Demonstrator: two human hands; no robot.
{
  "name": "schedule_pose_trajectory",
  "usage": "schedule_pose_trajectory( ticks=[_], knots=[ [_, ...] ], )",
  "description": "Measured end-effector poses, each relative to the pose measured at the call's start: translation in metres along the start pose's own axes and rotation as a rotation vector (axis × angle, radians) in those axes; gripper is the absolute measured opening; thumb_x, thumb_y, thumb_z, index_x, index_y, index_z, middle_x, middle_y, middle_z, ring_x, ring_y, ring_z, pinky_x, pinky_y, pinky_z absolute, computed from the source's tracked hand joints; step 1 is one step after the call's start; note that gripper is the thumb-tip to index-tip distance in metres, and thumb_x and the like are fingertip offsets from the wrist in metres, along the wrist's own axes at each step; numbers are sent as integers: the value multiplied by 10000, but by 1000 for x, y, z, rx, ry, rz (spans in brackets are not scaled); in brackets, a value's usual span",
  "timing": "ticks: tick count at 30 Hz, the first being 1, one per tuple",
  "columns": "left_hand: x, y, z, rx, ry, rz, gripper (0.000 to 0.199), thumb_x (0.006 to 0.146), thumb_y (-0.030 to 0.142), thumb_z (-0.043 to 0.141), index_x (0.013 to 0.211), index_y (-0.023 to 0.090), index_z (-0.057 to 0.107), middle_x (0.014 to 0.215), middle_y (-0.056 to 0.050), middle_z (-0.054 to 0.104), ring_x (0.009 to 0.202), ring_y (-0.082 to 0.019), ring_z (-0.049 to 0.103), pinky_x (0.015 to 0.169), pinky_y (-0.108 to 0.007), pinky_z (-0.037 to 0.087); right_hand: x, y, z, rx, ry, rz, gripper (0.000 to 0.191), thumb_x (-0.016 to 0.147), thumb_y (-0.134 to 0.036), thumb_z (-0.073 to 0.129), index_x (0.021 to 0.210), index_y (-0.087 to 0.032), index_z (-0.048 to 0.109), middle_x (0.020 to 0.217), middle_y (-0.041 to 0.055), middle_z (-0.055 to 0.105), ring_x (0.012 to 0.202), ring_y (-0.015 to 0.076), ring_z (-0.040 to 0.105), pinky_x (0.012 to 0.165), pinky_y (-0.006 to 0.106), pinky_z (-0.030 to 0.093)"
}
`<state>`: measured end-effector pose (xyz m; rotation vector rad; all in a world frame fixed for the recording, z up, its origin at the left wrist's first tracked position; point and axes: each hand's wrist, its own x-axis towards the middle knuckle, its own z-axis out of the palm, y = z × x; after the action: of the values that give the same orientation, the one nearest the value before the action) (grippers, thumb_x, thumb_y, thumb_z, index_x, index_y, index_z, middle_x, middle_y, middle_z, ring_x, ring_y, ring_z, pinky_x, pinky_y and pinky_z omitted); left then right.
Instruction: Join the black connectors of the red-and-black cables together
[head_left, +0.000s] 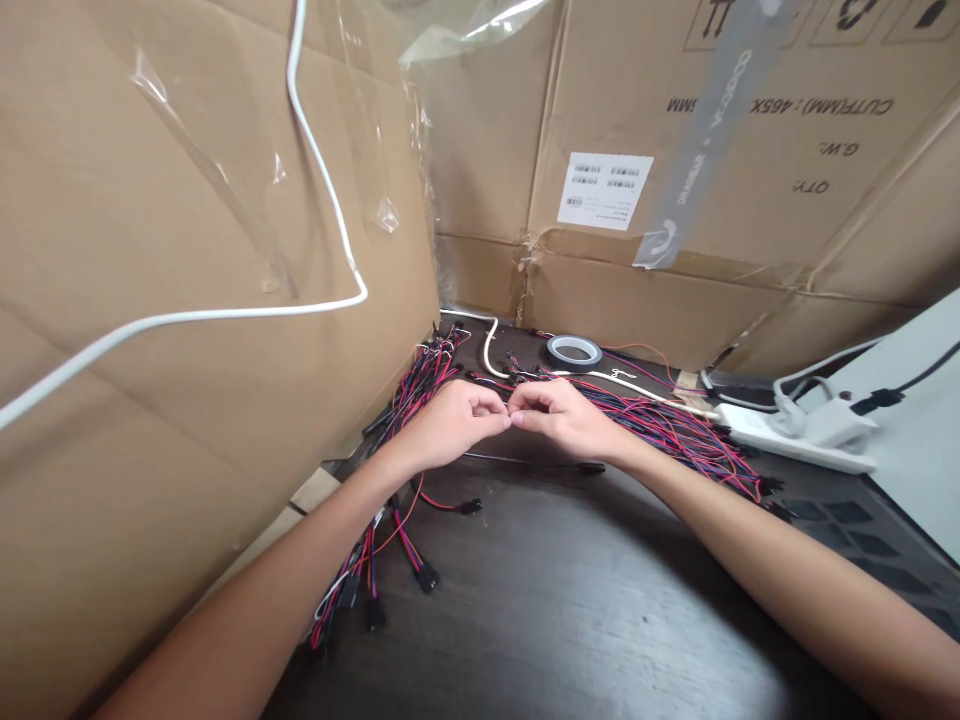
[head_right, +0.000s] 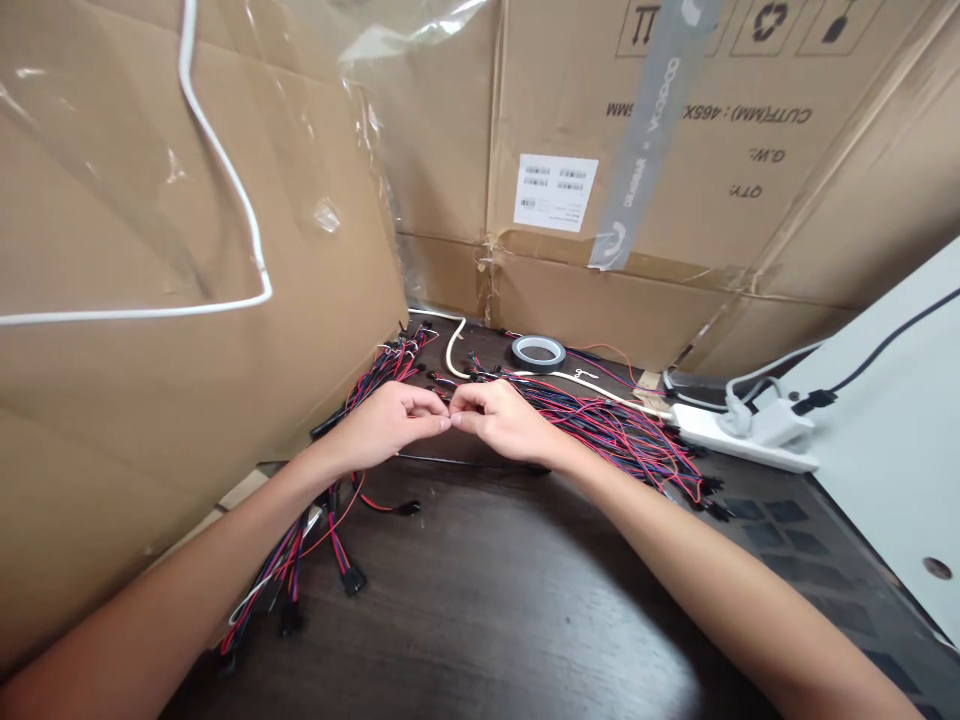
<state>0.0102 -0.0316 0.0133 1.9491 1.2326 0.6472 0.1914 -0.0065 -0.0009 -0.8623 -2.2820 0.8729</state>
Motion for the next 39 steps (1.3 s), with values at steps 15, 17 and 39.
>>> schedule_pose_trajectory(
  ticks=[15,17,39],
  knots=[
    [0,-7,-1,433,-36,41,266,815,339,478,743,212,700,563,32,498,567,-86,434,544,-233,230,0,-4,2,-369,-65,-69,172,790,-88,528,728,-103,688,612,24,602,553,80,453,595,214,320],
    [1,-7,-1,405,-34,54,242,804,311,493,749,211,706,563,33,516,564,-86,445,554,-234,253,0,-6,3,-349,-51,-45,164,769,-73,542,711,-104,693,594,16,601,537,73,449,589,209,319],
    [4,-21,-3,596,-27,71,213,833,276,497,804,184,687,793,-62,655,764,-166,579,683,-279,362,-4,11,-55,-279,-442,99,185,826,-175,468,811,-120,644,645,20,619,563,104,529,573,220,381]
  ],
)
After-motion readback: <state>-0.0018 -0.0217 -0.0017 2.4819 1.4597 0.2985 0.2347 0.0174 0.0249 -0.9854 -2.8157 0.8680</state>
